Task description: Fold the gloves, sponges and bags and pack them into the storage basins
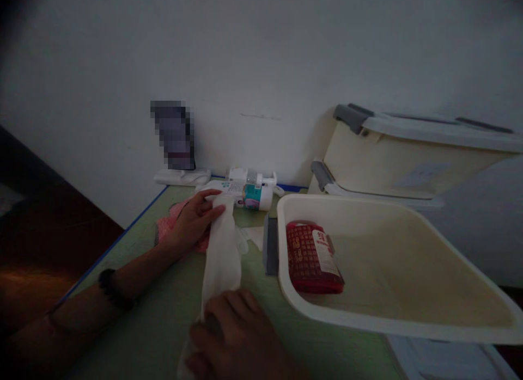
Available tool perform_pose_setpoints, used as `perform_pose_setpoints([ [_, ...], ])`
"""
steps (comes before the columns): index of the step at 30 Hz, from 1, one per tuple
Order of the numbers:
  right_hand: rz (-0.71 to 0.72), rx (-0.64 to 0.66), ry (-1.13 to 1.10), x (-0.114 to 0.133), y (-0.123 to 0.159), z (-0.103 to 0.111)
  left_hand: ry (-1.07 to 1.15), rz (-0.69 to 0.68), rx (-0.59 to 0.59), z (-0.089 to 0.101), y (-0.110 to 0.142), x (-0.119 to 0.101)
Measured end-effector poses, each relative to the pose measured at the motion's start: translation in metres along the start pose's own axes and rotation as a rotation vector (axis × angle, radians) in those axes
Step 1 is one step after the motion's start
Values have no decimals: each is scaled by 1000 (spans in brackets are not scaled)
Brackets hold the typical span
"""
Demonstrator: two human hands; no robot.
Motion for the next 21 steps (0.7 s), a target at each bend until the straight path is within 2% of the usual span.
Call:
perform_pose_setpoints([
  [4, 7, -107, 81, 2, 4, -9, 21, 6, 27, 0, -2, 1],
  [7, 8, -137, 123, 7, 5, -11, 7, -3, 12, 2, -3, 2],
  [9, 13, -175, 101, 11, 3, -10, -5, -8, 6, 2, -3, 2],
  [14, -23, -368, 76, 16, -3, 3, -21, -15, 7, 3, -2, 2],
  [16, -27, -317, 96, 14, -3, 4, -20, -15, 6, 2, -2, 2],
  [19, 17, -166, 137, 12, 0, -1, -13, -5, 6, 0, -2, 0],
  [21, 17, -127, 159, 11, 3, -5, -6, 3, 6, -1, -1, -2],
])
Point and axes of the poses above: each hand's wrist, its own y-axis away from the middle knuckle, its own z-axis out of the back of the hand, x = y × z, the point moved 2 cm from there along -y, towards the middle knuckle, and after that the axes turned 14 degrees about y, right-handed, at the moved point
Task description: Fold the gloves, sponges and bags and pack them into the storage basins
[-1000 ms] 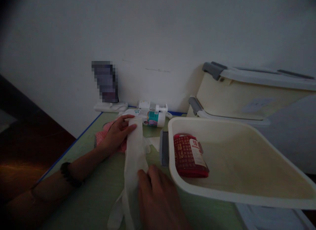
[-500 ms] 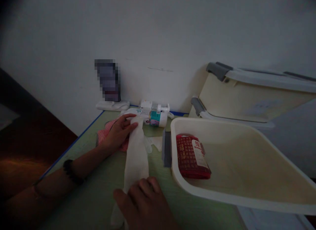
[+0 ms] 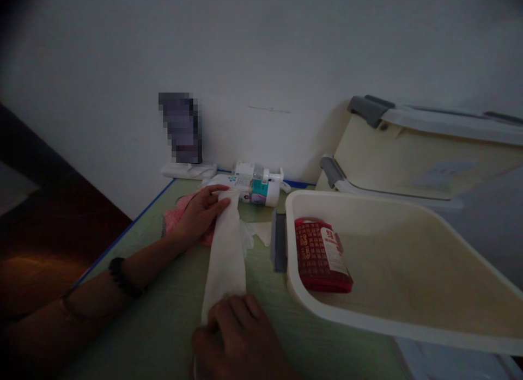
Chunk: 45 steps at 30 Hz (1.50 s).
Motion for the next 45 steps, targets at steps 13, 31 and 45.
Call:
perform_pose_setpoints([
  [13, 31, -87, -246, 4, 4, 0, 2, 15, -11, 0, 1, -1],
  [31, -42, 174, -199, -9, -3, 4, 129, 36, 8, -2, 1, 1],
  [45, -97, 451, -2, -15, 3, -4, 250, 35, -59, 4, -4, 4],
])
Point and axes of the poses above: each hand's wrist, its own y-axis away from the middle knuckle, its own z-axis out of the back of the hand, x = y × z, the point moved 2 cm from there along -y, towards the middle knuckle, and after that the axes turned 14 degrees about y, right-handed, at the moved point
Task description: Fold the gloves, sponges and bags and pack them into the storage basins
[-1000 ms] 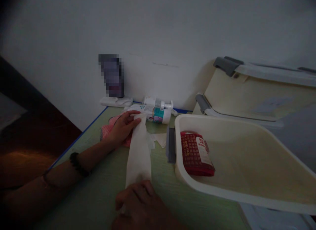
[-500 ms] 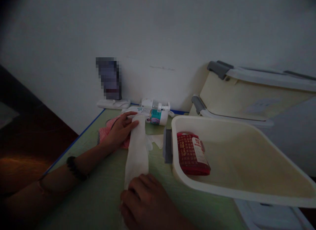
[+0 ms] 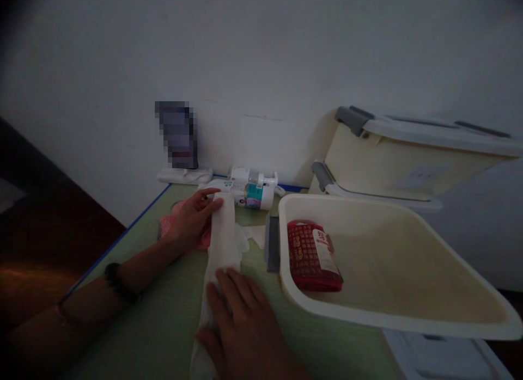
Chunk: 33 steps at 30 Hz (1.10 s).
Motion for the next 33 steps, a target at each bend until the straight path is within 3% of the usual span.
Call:
perform_pose_setpoints([
  [8, 2, 22, -12, 1, 1, 2, 30, -31, -88, 2, 1, -3],
  [19, -24, 70, -73, 0, 2, 3, 23, 36, 3, -3, 4, -5],
  [28, -228, -89, -211, -3, 1, 3, 145, 37, -2, -2, -1, -9],
  [33, -326, -190, -365, -8, -5, -4, 196, 63, 65, -11, 5, -13],
])
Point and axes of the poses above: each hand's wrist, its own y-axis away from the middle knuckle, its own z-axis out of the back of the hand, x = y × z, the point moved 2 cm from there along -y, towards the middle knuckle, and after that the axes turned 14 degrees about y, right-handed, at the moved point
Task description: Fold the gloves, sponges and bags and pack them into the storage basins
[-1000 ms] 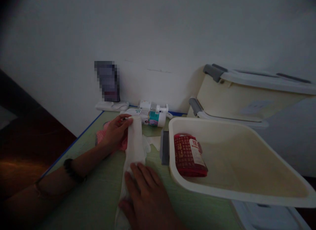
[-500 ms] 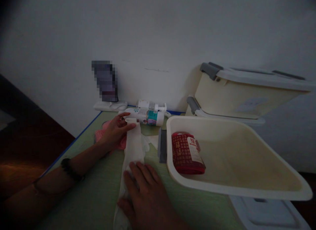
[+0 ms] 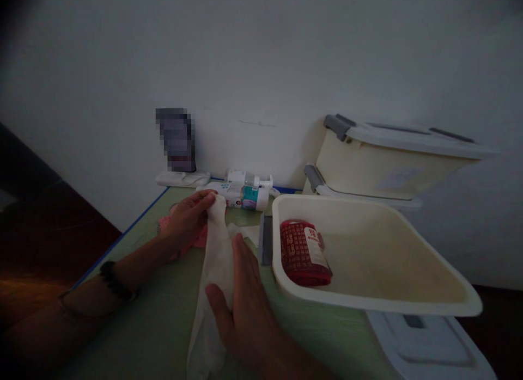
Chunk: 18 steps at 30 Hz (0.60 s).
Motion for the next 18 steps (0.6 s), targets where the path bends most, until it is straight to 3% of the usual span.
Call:
perform_pose_setpoints([
  [7, -94, -66, -215, 3, -21, -1, 69, 29, 145, -23, 3, -24],
  [12, -180, -38, -581, 9, -33, 6, -238, 91, 324, -38, -11, -46],
  [18, -327, -11, -975, 11, -27, 5, -473, 258, 479, -33, -30, -66],
])
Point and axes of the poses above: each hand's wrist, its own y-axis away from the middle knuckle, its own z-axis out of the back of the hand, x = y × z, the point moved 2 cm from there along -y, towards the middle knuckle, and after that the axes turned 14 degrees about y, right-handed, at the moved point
